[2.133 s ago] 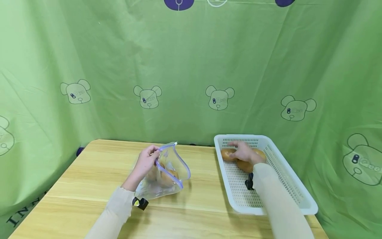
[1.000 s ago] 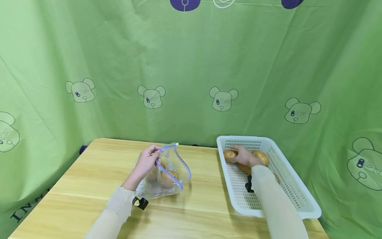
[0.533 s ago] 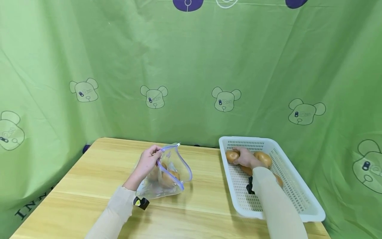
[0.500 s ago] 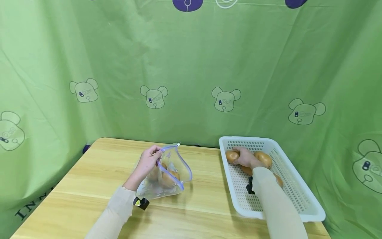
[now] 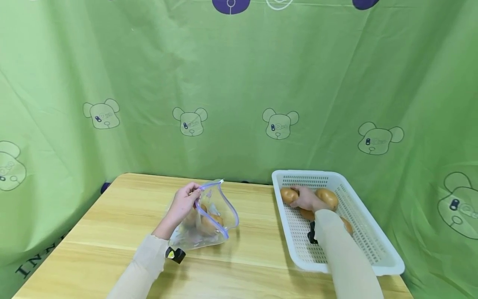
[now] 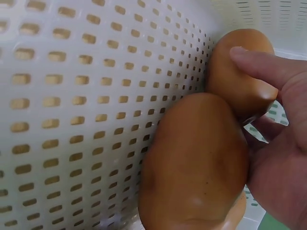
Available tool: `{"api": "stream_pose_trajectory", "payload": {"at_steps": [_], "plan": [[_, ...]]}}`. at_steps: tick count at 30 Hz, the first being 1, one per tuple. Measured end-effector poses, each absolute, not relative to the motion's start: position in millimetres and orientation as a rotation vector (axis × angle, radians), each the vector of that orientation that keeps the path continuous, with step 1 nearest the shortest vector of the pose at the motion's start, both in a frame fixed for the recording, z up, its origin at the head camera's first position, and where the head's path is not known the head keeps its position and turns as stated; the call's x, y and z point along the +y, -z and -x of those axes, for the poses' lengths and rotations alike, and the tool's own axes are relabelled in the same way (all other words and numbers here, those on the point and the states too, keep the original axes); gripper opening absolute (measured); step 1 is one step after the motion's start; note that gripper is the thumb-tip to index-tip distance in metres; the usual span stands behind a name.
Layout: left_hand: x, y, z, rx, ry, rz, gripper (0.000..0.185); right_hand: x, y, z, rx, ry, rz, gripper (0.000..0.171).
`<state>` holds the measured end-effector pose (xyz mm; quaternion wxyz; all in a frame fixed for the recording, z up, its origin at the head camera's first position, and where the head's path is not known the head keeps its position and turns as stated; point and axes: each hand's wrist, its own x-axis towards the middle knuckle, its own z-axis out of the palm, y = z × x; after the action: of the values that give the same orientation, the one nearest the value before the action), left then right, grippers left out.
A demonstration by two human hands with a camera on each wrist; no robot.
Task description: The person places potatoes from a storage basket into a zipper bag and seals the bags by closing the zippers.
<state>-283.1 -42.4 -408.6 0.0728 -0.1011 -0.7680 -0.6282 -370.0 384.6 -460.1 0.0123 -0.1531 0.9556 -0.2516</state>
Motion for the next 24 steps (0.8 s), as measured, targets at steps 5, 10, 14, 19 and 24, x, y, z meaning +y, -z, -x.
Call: {"api": "stream_pose_trajectory", "payload": {"at_steps": [5, 10, 14, 19, 24], "plan": [[-42, 408, 282, -2.301, 1.876, 0.324, 0.012, 387, 461, 369, 2.975, 0.790, 0.475, 0.073], [-41, 409, 282, -2.302, 1.868, 0.338, 0.013, 389, 459, 366, 2.966, 0.785, 0.460, 0.074], [-41, 400, 274, -2.316, 1.883, 0.336, 0.013, 390, 452, 361, 2.959, 0.809, 0.433, 0.076], [-42, 390, 264, -2.300, 1.914, 0.323, 0.014, 390, 440, 359, 2.949, 0.889, 0.433, 0.073], [-40, 371, 248, -2.304, 1.887, 0.331, 0.014, 389, 426, 358, 2.909, 0.938, 0.402, 0.071]]}}
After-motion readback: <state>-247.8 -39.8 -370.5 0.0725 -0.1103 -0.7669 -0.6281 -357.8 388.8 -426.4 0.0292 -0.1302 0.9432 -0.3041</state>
